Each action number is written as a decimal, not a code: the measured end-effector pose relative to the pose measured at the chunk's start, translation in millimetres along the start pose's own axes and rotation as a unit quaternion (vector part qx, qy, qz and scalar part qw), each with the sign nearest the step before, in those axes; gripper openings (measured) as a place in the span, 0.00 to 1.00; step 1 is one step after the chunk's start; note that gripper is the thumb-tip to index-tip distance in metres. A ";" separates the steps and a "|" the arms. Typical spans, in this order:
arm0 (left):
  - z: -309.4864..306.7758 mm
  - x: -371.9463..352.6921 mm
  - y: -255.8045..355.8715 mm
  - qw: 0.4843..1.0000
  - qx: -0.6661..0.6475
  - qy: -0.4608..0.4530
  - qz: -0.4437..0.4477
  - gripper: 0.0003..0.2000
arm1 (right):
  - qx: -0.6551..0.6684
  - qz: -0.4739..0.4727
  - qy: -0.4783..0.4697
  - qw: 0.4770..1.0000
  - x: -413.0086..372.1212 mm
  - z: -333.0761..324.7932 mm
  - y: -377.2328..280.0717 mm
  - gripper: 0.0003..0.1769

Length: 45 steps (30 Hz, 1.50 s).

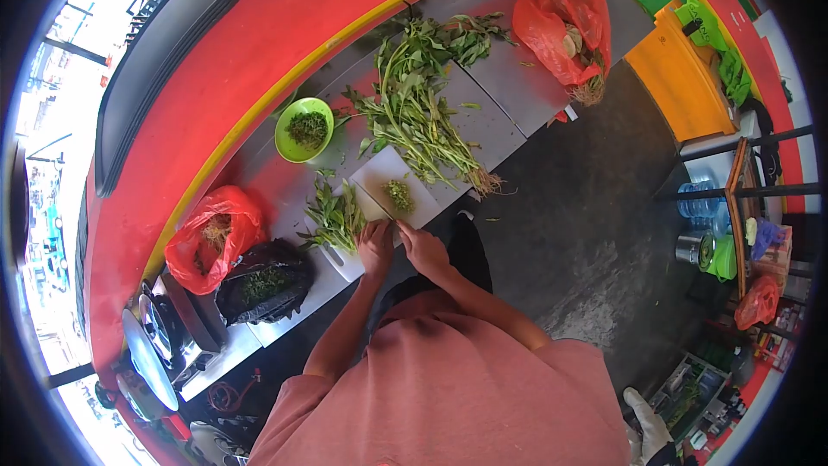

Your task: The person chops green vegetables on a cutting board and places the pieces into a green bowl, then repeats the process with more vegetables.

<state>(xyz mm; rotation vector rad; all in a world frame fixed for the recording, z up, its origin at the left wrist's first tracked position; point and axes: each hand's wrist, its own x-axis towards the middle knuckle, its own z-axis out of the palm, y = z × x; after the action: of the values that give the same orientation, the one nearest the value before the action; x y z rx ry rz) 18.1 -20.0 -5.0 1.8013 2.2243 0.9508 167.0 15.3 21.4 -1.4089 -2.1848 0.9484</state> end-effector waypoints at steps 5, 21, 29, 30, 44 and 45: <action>-1.8 -2.1 7.2 0.999 0.012 -0.021 -0.023 0.12 | -0.011 0.014 -0.017 1.000 -11.1 -6.1 1.5 0.22; -7.0 -4.8 5.6 1.000 -0.001 -0.010 -0.004 0.12 | -0.013 -0.008 0.010 1.000 -5.3 2.6 2.6 0.21; -1.0 -5.6 -3.0 1.000 -0.024 0.000 -0.004 0.11 | -0.011 0.045 -0.057 0.997 6.4 -9.2 -12.6 0.21; -2.1 -5.9 -2.6 1.000 -0.023 0.000 -0.004 0.11 | -0.010 0.044 -0.058 0.997 0.7 -7.5 -9.5 0.21; -10.1 -3.7 2.1 1.000 -0.022 -0.003 0.000 0.12 | 0.023 0.015 0.006 1.000 -2.8 4.1 -2.5 0.19; -10.8 -3.8 2.3 1.000 -0.021 -0.002 -0.001 0.12 | 0.024 0.014 0.005 1.000 -7.2 3.2 -0.1 0.19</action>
<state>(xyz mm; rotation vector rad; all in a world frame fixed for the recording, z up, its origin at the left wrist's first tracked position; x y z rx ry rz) 16.0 -27.4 3.7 1.7800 2.1866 0.9856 168.0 7.8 19.6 -1.4222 -2.1273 0.9938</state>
